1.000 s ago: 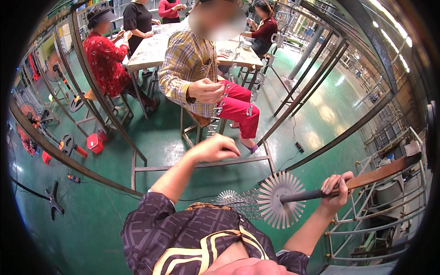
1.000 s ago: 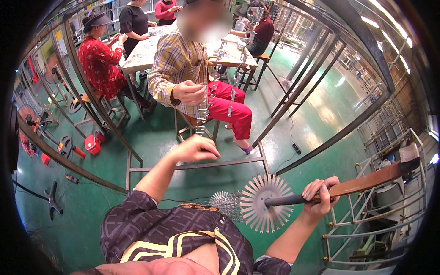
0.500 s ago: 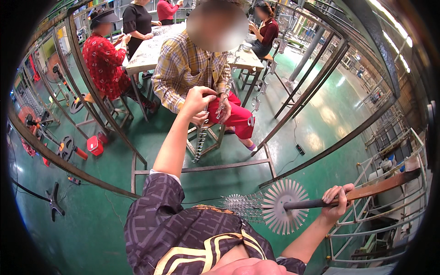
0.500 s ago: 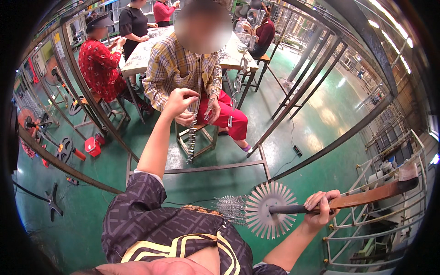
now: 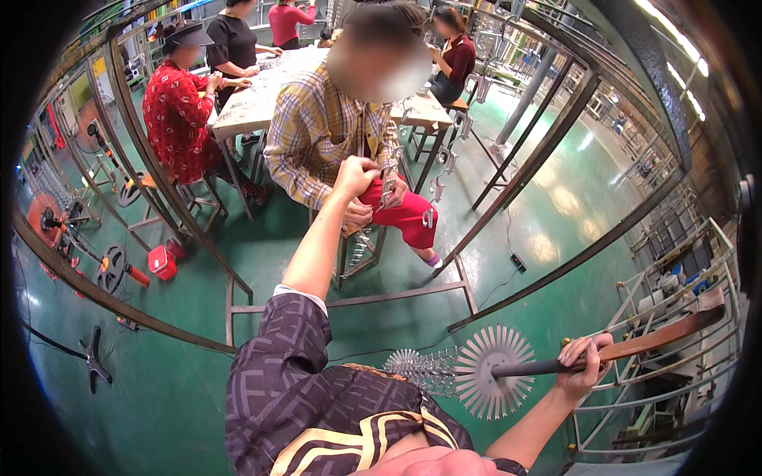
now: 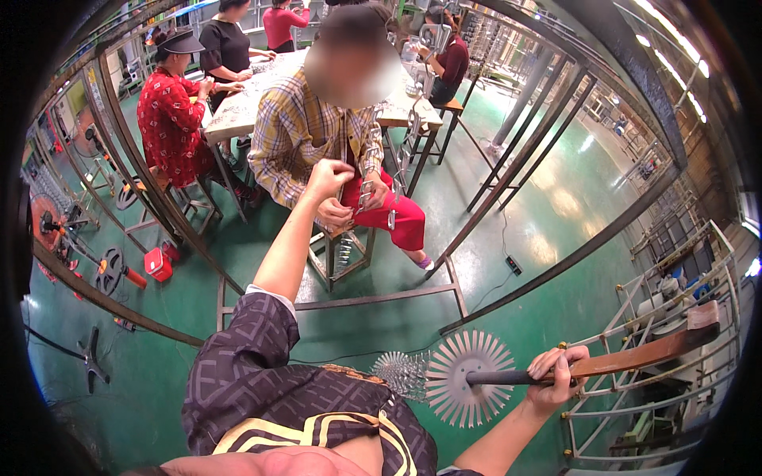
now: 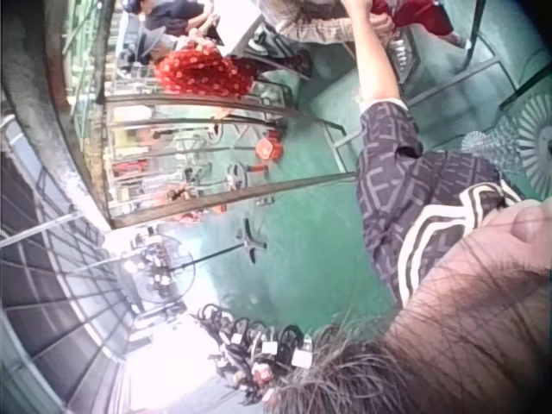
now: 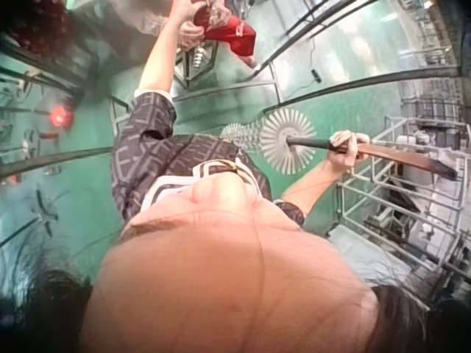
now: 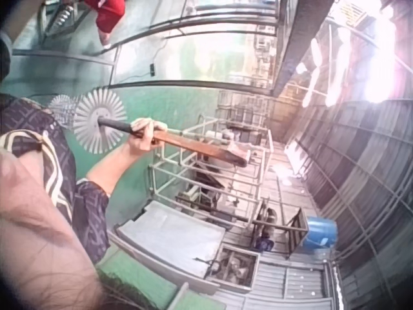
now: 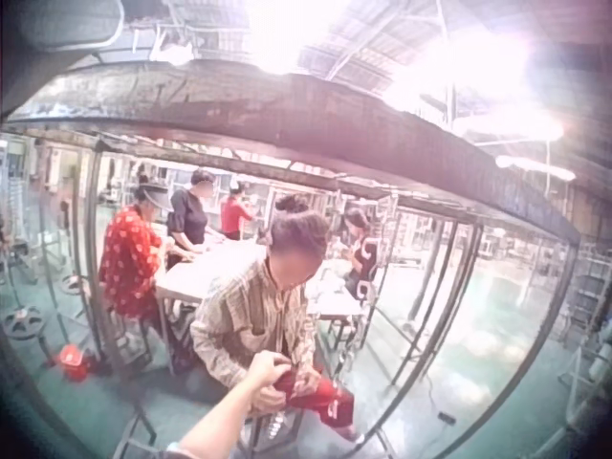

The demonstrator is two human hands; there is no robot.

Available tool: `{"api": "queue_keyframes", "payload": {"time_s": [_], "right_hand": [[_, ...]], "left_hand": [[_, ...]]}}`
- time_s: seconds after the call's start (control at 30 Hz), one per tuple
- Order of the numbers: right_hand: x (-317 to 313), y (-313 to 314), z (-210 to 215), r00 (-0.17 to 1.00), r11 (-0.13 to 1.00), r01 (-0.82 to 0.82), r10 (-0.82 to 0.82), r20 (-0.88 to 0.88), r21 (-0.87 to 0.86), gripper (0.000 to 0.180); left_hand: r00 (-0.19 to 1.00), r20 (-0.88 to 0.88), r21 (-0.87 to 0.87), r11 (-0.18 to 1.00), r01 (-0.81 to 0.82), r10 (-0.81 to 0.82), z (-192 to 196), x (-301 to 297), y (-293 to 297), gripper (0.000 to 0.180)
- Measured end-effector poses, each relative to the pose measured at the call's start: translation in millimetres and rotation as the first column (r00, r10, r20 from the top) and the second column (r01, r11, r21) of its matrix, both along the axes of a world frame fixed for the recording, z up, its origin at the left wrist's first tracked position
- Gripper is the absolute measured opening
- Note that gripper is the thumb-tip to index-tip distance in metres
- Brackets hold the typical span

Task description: The person stands in a factory and uses a long-handled brush tool to manipulate a hanging chain of small metallic decorative pieces. They repeatedly brush the chain and adjust its position on a metal rack while other workers sit at tables nearby.

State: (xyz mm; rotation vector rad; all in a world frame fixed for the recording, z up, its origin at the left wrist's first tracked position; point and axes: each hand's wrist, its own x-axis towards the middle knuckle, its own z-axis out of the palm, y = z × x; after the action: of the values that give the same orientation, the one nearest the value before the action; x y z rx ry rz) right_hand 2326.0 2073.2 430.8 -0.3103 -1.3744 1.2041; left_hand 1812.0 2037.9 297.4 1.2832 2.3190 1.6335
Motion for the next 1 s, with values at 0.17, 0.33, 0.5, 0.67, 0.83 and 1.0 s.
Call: {"api": "queue_keyframes", "payload": {"time_s": [0.17, 0.33, 0.5, 0.67, 0.83, 1.0], "right_hand": [[4.7, 1.8, -1.7, 0.999, 1.0, -0.002, 0.001, 0.036, 0.023, 0.013], [5.6, 1.6, -2.8, 0.999, 0.999, 0.039, -0.039, 0.029, 0.028, 0.011], [4.6, 0.7, -3.3, 0.999, 0.999, 0.036, -0.037, 0.01, 0.029, 0.009], [7.5, 3.7, -6.8, 0.997, 0.997, 0.074, -0.075, 0.028, 0.025, 0.009], [14.2, 5.8, -10.4, 0.996, 0.996, 0.082, -0.082, 0.024, 0.029, 0.008], [8.0, 3.3, -7.2, 0.992, 0.991, 0.129, -0.129, 0.017, -0.025, 0.011]], "left_hand": [[0.984, -0.155, 0.585, 0.811, 0.015, 0.093, 130.4, -6.6, 33.7, 0.014], [0.924, -0.286, 0.694, 0.719, 0.018, 0.253, 273.1, -12.4, 68.7, 0.016], [0.935, -0.291, 0.644, 0.764, 0.035, 0.202, 325.5, -53.2, 92.5, 0.018], [0.943, -0.289, 0.632, 0.773, 0.056, 0.168, 331.6, -54.5, 95.9, 0.018], [0.943, -0.301, 0.624, 0.777, 0.083, 0.141, 340.5, -47.5, 89.3, 0.019], [0.945, -0.301, 0.62, 0.779, 0.093, 0.127, 340.6, -44.4, 84.4, 0.019]]}}
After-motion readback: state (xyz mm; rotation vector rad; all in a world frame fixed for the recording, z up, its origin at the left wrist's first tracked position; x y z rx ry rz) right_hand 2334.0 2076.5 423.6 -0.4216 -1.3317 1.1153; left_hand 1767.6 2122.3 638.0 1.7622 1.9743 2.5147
